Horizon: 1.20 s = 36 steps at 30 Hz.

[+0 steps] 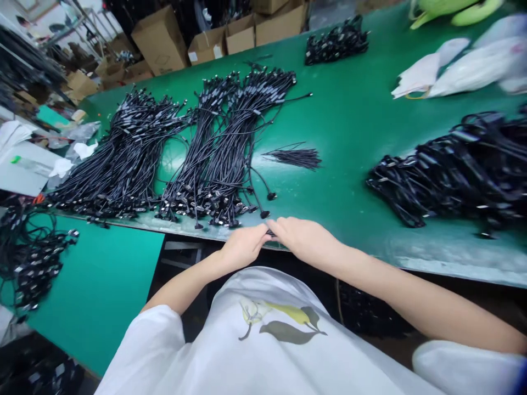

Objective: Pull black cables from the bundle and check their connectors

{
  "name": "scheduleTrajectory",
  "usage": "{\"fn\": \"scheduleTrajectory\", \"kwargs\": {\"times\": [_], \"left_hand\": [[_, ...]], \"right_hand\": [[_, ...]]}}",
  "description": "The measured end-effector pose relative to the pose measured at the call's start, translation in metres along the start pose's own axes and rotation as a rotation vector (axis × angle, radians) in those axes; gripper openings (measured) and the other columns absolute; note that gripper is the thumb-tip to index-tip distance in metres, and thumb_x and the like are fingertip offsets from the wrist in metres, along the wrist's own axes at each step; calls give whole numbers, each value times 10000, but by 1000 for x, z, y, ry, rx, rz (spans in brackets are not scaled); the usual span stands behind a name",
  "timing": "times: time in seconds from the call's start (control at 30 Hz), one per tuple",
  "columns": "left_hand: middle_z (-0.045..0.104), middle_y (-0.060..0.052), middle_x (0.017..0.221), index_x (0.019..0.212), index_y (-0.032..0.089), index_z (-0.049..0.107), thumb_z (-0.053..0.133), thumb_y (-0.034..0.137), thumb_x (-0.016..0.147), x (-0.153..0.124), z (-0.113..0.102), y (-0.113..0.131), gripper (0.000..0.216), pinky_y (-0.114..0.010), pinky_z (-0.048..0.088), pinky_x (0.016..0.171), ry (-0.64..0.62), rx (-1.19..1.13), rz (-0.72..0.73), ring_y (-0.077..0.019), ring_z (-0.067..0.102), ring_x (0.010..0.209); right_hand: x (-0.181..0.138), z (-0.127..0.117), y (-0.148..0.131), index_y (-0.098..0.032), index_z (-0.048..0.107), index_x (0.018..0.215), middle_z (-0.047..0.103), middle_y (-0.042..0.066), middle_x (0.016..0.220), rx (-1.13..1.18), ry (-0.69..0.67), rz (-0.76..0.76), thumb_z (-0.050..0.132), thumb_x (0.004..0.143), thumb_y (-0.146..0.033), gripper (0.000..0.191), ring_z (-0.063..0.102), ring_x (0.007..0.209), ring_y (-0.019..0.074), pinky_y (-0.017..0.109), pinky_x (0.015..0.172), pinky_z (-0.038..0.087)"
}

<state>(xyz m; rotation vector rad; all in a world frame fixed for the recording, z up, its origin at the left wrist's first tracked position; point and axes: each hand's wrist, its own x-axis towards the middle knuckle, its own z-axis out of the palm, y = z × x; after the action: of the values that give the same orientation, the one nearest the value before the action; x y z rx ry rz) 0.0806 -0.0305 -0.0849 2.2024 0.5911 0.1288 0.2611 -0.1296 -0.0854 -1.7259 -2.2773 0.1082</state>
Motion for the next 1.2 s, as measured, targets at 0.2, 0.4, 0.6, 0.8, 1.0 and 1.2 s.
{"fn": "scheduleTrajectory", "kwargs": {"times": [0.2,0.4,0.6,0.8,1.0,1.2], "left_hand": [[554,-11,770,846,222,474,307,351,997,1,10,4,260,-277,330,659,-337,137,-33,-182,510,703],[516,21,736,809,216,451,287,408,997,9,22,9,315,-261,339,656,-410,-39,-70,-150,482,691],[446,43,622,796,189,505,331,454,982,16,35,13,367,-260,332,622,-259,-318,-173,-119,411,591],[405,67,579,802,167,496,490,599,891,13,43,8,440,-222,292,497,-89,-885,-289,-74,356,495],[497,34,609,818,146,531,609,575,839,6,38,9,436,-201,283,447,84,-1089,-259,-58,394,477],[431,62,589,779,154,508,715,561,755,6,19,11,458,-176,231,426,215,-1255,-296,-32,340,455]], "right_hand": [[-24,34,5,-157,549,872,620,53,738,76,-141,-53,304,1021,-502,448,532,592,144,268,526,234],[-40,31,8,-145,604,859,635,70,749,126,-111,29,352,1018,-455,430,568,648,156,266,577,317],[-61,-9,42,-200,654,1038,670,57,1014,492,74,256,433,992,-436,326,617,946,175,284,812,456],[-26,1,106,-199,643,911,644,49,926,321,124,567,487,948,-315,198,598,823,178,291,732,423],[55,8,154,-144,623,1029,596,143,1094,-86,40,751,531,908,-267,195,552,840,212,289,624,317],[52,8,159,-161,620,1024,576,136,1097,-149,73,718,454,944,-275,217,526,887,220,295,614,267]]}}
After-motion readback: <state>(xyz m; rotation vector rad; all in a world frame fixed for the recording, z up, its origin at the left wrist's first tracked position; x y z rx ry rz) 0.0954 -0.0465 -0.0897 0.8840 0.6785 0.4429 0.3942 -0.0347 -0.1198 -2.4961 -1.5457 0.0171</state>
